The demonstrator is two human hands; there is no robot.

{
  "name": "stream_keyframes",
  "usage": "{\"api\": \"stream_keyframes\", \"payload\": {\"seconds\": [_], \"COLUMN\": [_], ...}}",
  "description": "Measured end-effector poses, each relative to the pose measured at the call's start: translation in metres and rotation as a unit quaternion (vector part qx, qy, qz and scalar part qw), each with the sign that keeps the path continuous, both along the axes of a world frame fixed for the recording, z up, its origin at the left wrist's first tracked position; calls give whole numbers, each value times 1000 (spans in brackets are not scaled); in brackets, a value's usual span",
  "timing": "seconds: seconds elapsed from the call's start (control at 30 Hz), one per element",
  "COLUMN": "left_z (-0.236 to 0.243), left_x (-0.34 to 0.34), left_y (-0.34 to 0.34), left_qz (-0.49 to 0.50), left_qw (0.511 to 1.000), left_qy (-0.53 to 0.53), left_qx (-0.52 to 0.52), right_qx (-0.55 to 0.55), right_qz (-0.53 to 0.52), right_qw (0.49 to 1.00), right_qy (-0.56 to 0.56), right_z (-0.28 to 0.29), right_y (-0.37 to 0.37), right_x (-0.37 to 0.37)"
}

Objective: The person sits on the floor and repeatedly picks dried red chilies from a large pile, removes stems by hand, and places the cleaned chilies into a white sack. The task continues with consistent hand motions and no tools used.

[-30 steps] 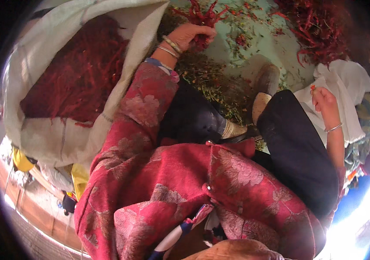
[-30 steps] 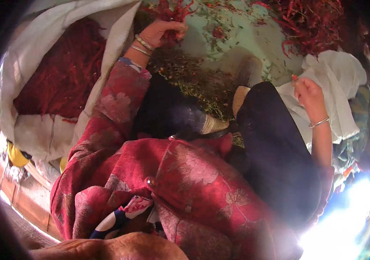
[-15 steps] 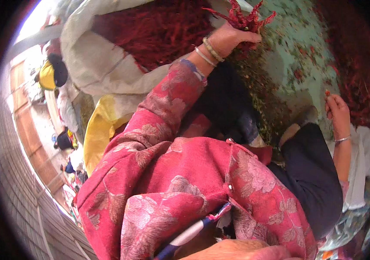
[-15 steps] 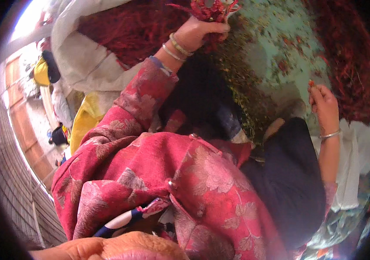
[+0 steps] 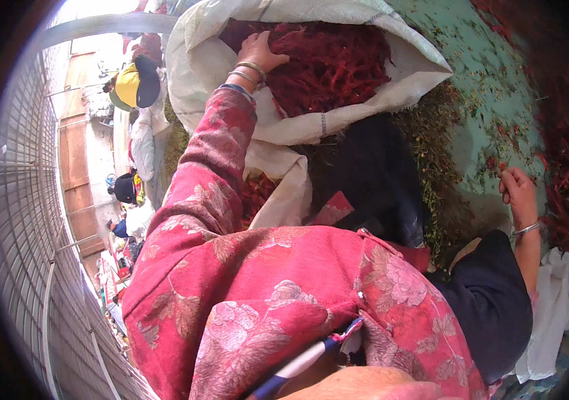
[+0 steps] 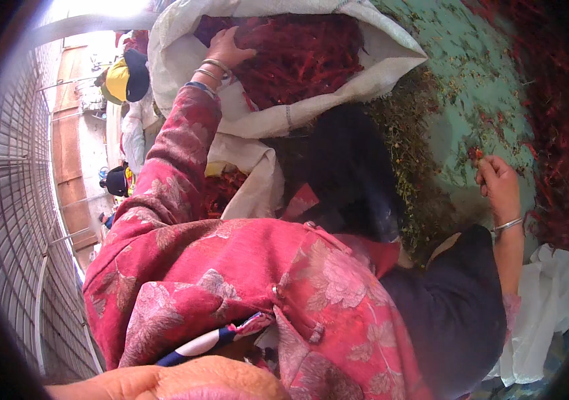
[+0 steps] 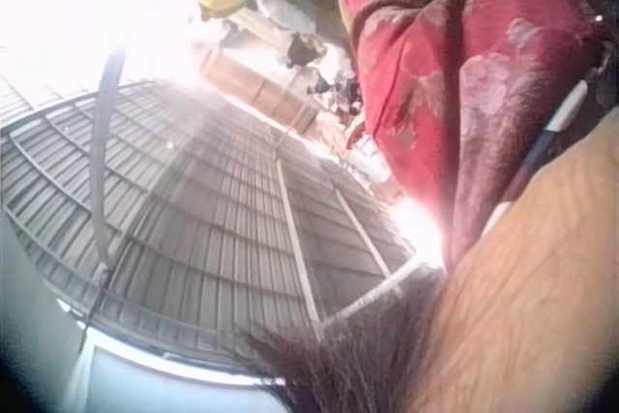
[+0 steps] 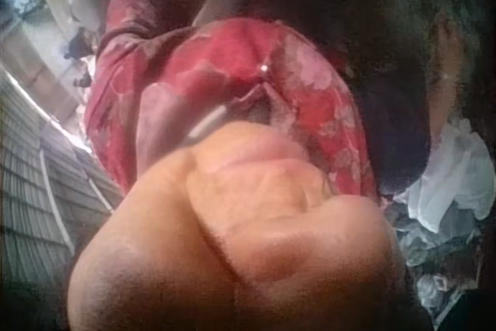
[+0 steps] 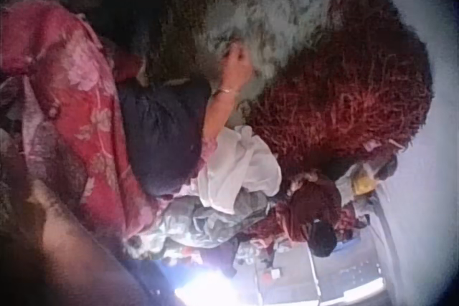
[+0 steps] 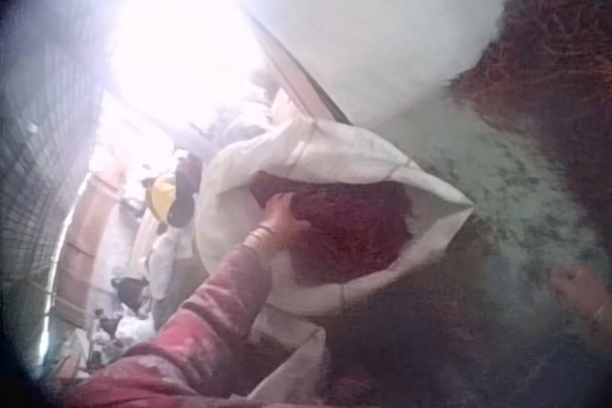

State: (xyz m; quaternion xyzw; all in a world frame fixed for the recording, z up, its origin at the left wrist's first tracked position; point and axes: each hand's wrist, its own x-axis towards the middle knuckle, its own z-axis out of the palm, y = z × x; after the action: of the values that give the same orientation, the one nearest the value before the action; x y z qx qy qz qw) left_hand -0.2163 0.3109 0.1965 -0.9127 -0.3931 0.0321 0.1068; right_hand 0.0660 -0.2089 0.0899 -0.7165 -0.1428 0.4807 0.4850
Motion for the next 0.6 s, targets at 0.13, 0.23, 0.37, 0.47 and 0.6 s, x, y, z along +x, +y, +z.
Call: {"api": "stream_keyframes", "payload": {"seconds": [0.13,0.23,0.37,0.47,0.6], "left_z": [24,40,9,-25,-37], "left_x": [15,61,126,157,193], "left_y": [-3,-51,-179,-261,-340], "left_qz": [-51,-114,-180,-307,-366], "left_qw": [997,964,905,831,794], "left_qy": [-56,-185,-105,-65,34], "left_qx": [-15,-156,-371,-460,-484], "right_qx": [-4,12,-2,47,4], "right_qz": [11,11,16,16,42], "right_qw": [1000,1000,999,996,998], "right_qy": [26,24,29,73,47], "right_z": [3,4,5,3,20], "right_y": [-4,-7,-5,-1,-7], "right_x": [-1,1,-6,-17,-21]}}
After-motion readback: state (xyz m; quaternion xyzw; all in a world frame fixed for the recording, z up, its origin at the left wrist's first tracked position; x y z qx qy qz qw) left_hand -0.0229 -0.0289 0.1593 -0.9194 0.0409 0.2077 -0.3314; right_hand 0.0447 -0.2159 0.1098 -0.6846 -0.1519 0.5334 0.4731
